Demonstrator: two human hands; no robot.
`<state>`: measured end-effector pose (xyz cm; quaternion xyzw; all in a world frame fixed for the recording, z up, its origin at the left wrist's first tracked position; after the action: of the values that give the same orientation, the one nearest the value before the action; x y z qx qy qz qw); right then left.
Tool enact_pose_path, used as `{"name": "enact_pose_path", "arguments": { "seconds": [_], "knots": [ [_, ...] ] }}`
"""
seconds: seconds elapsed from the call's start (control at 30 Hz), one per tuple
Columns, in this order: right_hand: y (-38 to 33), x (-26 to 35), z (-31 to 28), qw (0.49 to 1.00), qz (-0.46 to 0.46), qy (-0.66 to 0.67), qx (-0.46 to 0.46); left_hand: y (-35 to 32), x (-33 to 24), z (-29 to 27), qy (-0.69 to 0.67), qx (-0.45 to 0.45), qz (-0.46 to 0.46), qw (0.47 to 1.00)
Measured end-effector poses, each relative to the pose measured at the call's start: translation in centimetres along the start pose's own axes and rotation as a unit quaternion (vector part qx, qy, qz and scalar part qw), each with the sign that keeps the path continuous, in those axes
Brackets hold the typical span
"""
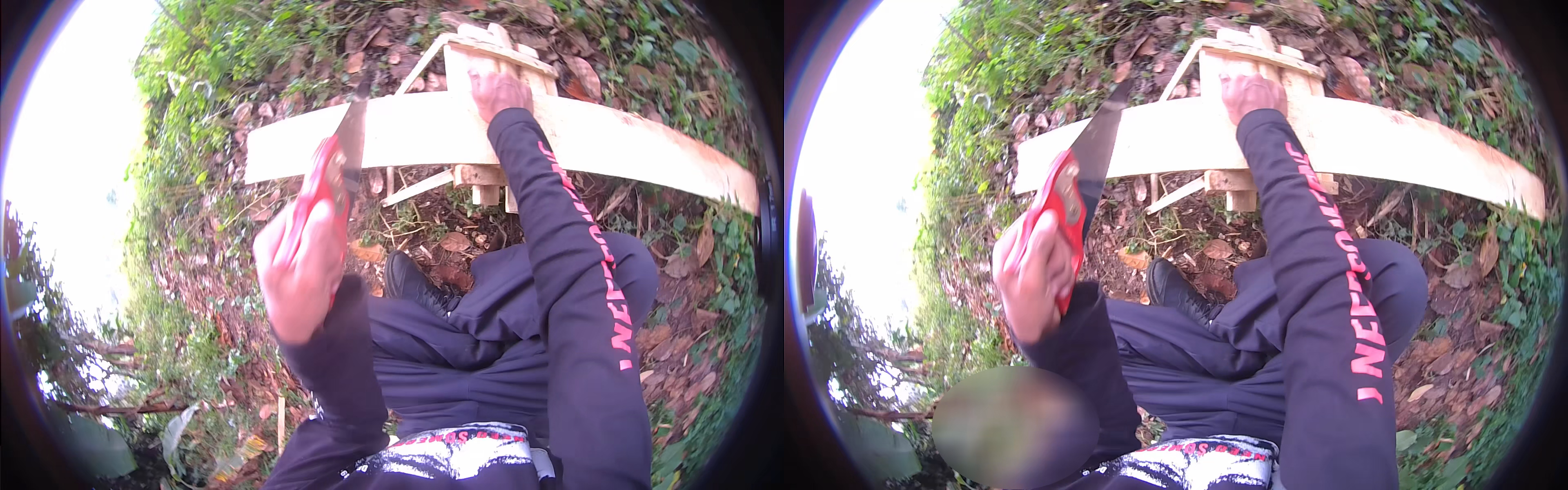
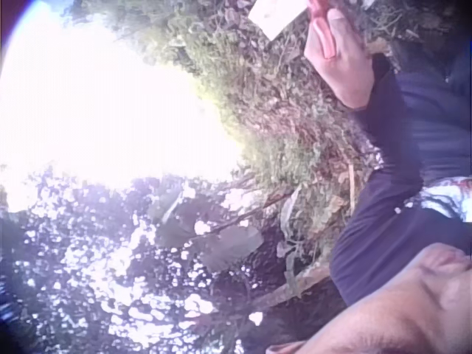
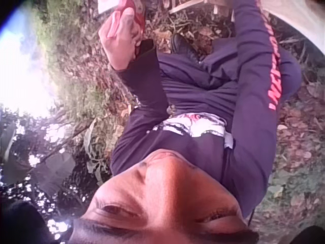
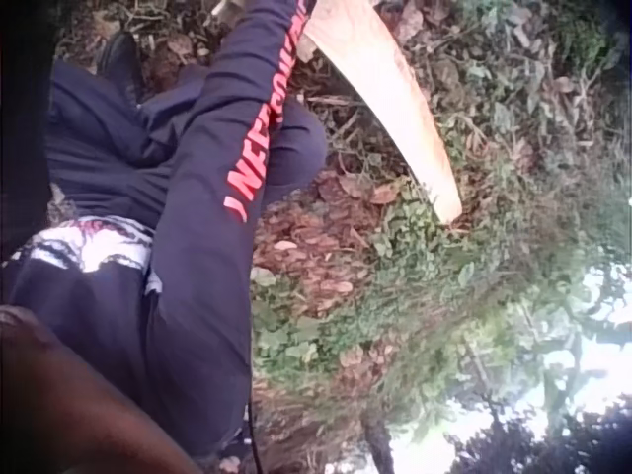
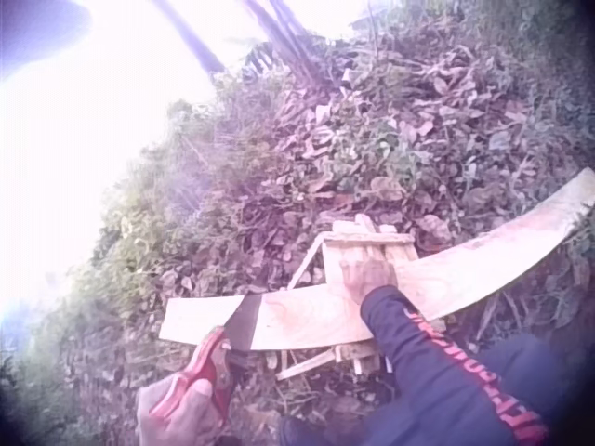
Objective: The person sits on the ground and uses a red hand saw to cut a long, light-colored wooden plank. The plank is supported by a small wooden frame. The person saws through the wood, occasionally adjusting their grip and the plank's position.
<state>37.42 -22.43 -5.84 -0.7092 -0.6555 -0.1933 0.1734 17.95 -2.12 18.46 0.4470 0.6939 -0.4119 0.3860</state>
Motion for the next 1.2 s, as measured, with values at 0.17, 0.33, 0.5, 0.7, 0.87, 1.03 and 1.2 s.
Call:
{"name": "enact_pose_path", "arguments": {
  "seconds": [0.17, 0.33, 0.5, 0.7, 0.87, 1.03, 1.2],
  "knots": [
    [1.1, -2.5, 0.6, 1.0, 0.021, -0.009, -0.01, 3.3, -1.1, -1.4, -0.033, 0.012, -0.046, 0.998],
    [-0.1, -0.3, -0.3, 0.999, 0.02, 0.017, -0.029, 0.4, 8.6, -3.9, -0.077, -0.02, 0.041, 0.996],
    [0.1, -0.8, -0.4, 0.991, -0.068, 0.016, -0.111, 2.0, 10.4, -3.8, -0.105, -0.071, 0.143, 0.982],
    [-3.7, -0.7, -2.7, 0.956, -0.224, -0.027, -0.187, 3.5, 8.1, -6.6, -0.155, -0.059, 0.147, 0.975],
    [-7.1, -5.4, -2.6, 0.971, -0.153, -0.093, -0.158, 3.2, 10.8, -7.0, -0.174, 0.028, 0.155, 0.972],
    [-6.7, -5.9, -2.5, 0.974, -0.125, -0.069, -0.176, 4.1, 11.2, -7.4, -0.269, 0.139, 0.138, 0.943],
    [-6.8, -5.0, -2.8, 0.975, -0.118, -0.071, -0.173, 4.5, 13.3, -9.2, -0.284, 0.084, 0.136, 0.945]
  ]
}}
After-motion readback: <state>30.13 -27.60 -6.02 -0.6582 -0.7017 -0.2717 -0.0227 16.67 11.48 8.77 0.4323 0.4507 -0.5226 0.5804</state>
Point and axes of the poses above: each hand's wrist, its own y-axis towards the middle knuckle, its own z-axis out of the palm, x = y × z, the point moved 4 cm from there along y, towards the middle knuckle, and after that the axes turned 5 degrees about -z, right-handed, at the moved point
